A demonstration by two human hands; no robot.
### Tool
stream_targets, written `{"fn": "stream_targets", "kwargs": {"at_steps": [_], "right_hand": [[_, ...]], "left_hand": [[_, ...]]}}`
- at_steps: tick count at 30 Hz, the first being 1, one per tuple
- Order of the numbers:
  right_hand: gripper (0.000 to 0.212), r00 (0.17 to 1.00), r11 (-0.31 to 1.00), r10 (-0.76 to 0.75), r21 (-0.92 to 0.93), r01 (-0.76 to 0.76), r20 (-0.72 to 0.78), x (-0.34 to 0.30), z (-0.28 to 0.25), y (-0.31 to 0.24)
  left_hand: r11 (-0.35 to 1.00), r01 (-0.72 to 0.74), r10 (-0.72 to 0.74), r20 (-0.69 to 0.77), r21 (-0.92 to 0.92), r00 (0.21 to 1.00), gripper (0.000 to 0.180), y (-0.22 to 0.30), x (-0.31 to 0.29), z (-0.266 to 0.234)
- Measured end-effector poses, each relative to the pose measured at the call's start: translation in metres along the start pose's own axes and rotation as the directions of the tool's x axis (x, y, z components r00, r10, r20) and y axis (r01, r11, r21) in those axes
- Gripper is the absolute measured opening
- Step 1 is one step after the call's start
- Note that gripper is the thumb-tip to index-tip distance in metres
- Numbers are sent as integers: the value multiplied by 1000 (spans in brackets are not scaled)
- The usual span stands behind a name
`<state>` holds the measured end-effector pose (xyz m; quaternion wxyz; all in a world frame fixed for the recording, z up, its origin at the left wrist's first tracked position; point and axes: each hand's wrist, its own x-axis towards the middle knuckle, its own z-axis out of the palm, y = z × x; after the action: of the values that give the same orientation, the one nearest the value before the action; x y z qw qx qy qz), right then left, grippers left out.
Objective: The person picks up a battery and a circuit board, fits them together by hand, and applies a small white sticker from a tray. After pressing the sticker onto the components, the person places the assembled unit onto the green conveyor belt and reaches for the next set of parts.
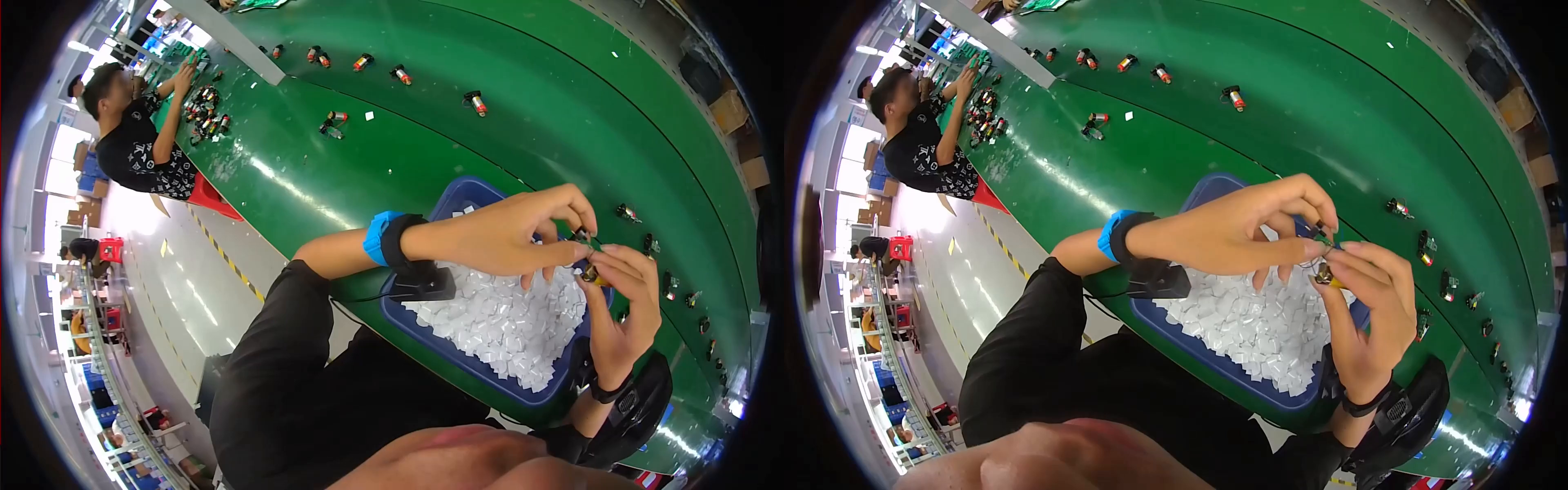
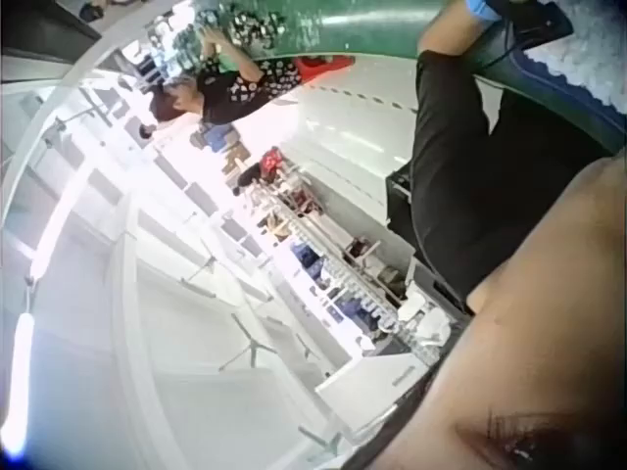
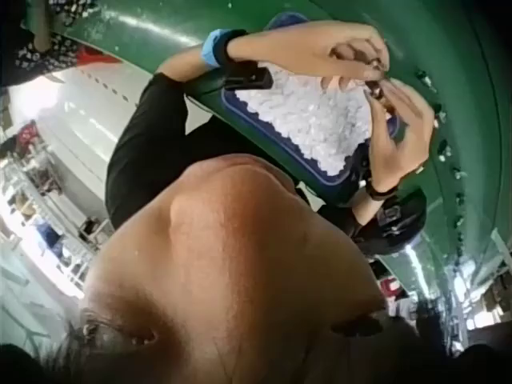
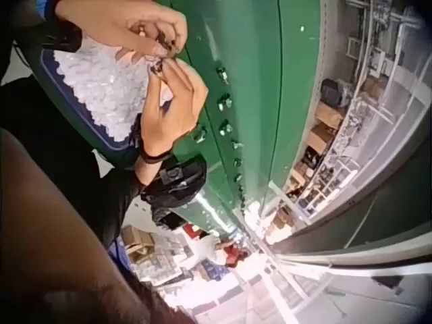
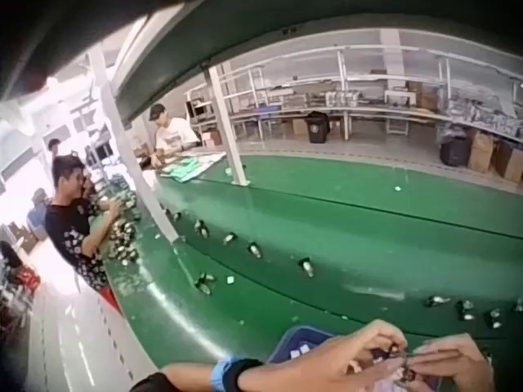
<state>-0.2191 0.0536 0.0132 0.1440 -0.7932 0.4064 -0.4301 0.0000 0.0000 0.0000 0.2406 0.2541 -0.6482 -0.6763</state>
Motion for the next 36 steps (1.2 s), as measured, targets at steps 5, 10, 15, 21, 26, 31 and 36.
{"fn": "stream_targets", "kwargs": {"at_steps": [5,10,15,21,26,31,36], "right_hand": [[32,982,964,-186,-190,187,22,6,6,-8],[22,965,927,-248,-310,211,-85,7,16,3],[23,955,934,-256,-292,205,-150,2,17,10],[27,965,957,-238,-199,212,-115,2,12,9],[26,983,994,-98,27,103,-154,2,11,9],[27,968,990,-143,-34,139,-204,-3,17,12],[29,937,926,-295,-296,233,-185,-2,17,6]], "left_hand": [[947,-30,20,-34,-318,999,38,-12,2,0],[990,-22,15,-55,-142,998,36,-14,0,0],[992,-6,-4,-81,-125,997,38,-7,2,8],[994,-44,30,-147,-95,989,39,1,-1,15],[976,-95,142,-238,198,961,38,5,-9,17],[942,-159,234,-240,295,942,36,-1,-8,18],[978,-113,150,-208,178,967,35,-1,-1,18]]}}
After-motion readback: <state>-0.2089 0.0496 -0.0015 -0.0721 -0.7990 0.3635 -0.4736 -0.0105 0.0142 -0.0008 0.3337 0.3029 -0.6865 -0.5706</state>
